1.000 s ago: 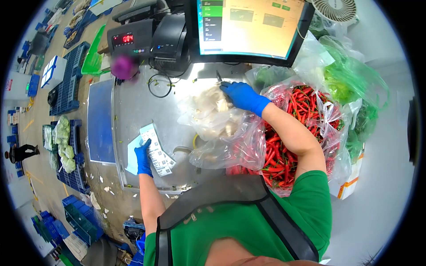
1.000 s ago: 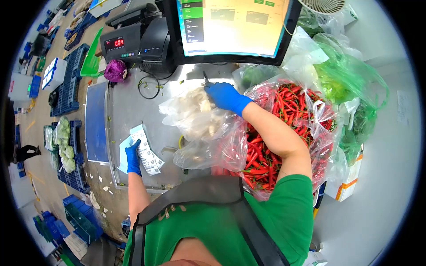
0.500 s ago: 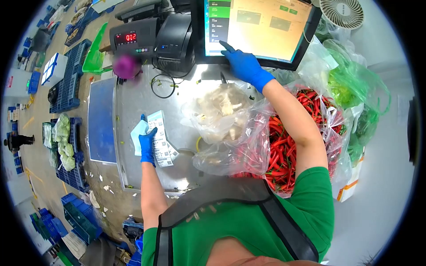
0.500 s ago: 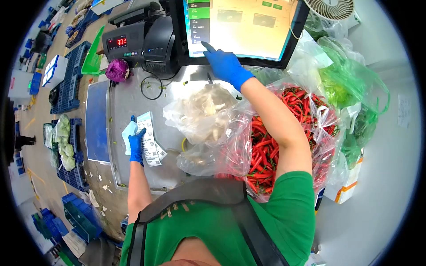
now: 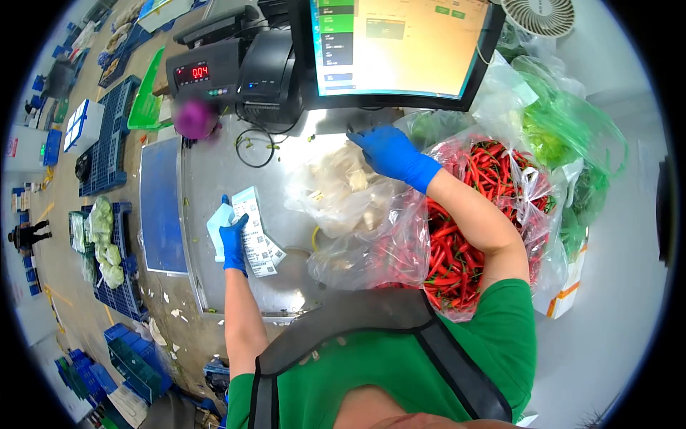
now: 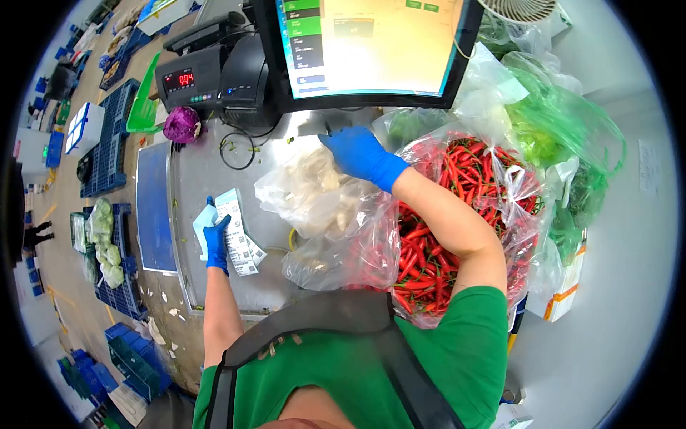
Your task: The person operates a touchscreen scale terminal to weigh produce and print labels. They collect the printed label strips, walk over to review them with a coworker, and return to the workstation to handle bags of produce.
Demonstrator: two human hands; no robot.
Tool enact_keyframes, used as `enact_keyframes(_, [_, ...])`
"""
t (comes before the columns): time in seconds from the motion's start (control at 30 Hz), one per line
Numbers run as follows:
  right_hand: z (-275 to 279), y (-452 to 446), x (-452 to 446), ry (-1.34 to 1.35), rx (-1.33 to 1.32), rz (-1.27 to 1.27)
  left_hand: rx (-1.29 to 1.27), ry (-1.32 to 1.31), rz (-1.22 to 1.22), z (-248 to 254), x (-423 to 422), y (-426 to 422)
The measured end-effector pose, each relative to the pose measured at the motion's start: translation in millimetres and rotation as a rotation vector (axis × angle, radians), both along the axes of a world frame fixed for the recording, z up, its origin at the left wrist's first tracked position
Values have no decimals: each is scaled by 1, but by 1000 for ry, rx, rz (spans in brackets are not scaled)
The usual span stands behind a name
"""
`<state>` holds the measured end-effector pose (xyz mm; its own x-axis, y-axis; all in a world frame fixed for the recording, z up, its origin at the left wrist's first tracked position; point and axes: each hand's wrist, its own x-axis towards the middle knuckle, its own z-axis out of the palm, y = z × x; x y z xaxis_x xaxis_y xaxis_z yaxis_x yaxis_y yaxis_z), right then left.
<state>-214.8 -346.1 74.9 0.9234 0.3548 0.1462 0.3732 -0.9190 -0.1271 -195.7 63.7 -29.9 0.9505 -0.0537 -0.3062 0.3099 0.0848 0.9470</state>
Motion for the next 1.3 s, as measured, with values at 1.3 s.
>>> enact_keyframes(1.3, [67,-85,51,-233,299,-599,-2,15,-2,0,0,0])
